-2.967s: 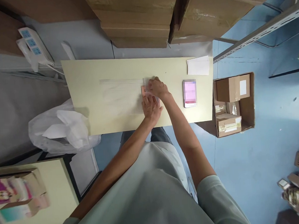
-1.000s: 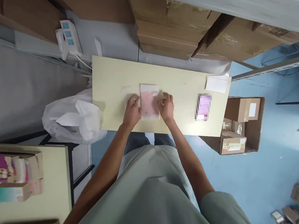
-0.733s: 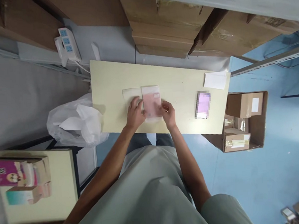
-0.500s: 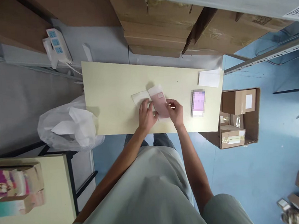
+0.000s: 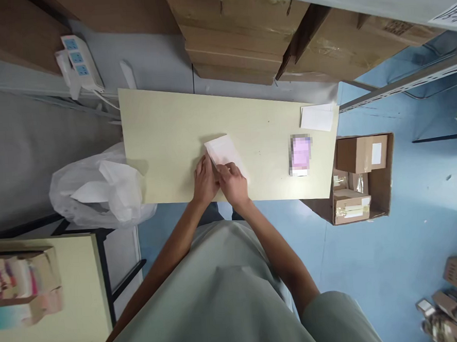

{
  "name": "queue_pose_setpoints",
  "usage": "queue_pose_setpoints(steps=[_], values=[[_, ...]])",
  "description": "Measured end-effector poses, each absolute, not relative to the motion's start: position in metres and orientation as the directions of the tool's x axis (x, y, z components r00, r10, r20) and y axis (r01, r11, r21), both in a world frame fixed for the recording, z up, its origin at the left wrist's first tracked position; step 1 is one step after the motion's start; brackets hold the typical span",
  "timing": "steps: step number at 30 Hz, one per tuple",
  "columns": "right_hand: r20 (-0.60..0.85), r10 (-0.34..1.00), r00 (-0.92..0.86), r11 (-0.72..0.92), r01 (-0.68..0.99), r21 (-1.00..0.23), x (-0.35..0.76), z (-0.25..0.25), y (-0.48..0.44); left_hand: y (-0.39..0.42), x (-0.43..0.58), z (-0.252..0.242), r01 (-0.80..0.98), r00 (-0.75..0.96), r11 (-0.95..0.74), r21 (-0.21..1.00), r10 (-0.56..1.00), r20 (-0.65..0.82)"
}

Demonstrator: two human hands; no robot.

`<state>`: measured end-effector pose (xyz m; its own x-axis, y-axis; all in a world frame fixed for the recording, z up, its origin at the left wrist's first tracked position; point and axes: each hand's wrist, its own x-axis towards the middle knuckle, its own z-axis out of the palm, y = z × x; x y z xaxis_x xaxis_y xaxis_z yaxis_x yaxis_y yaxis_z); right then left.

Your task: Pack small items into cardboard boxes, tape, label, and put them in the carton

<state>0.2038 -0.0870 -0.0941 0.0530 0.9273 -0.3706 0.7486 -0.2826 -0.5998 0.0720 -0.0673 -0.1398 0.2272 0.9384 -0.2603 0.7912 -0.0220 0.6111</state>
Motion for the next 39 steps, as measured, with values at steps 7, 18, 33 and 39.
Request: queue_pose_setpoints(steps=[7,18,33,39], values=[[-0.421,0.906,0.038,-0.259,0.837,-0.482,0.174,-0.127,-0.089,-0.08,0.056,-0.142,0.778,0.171,0.026,0.628,0.952,-0.252],[-0.254,0.942,0.219,-0.331,0.732,-0.596,0.248,-0.112,-0.087,-0.108,0.054,-0.13,0.585,-0.031,0.27,0.765,0.95,-0.311],[-0.397,0.85,0.347,-0.527,0.596,-0.606,0.225,-0.123,-0.081,-0.083,0.042,-0.138,0.559,-0.021,0.315,0.767,0.93,-0.367],[-0.378,0.863,0.336,-0.506,0.583,-0.636,0.153,-0.135,-0.034,-0.03,-0.023,-0.146,0.638,-0.065,0.282,0.717,0.947,-0.314]])
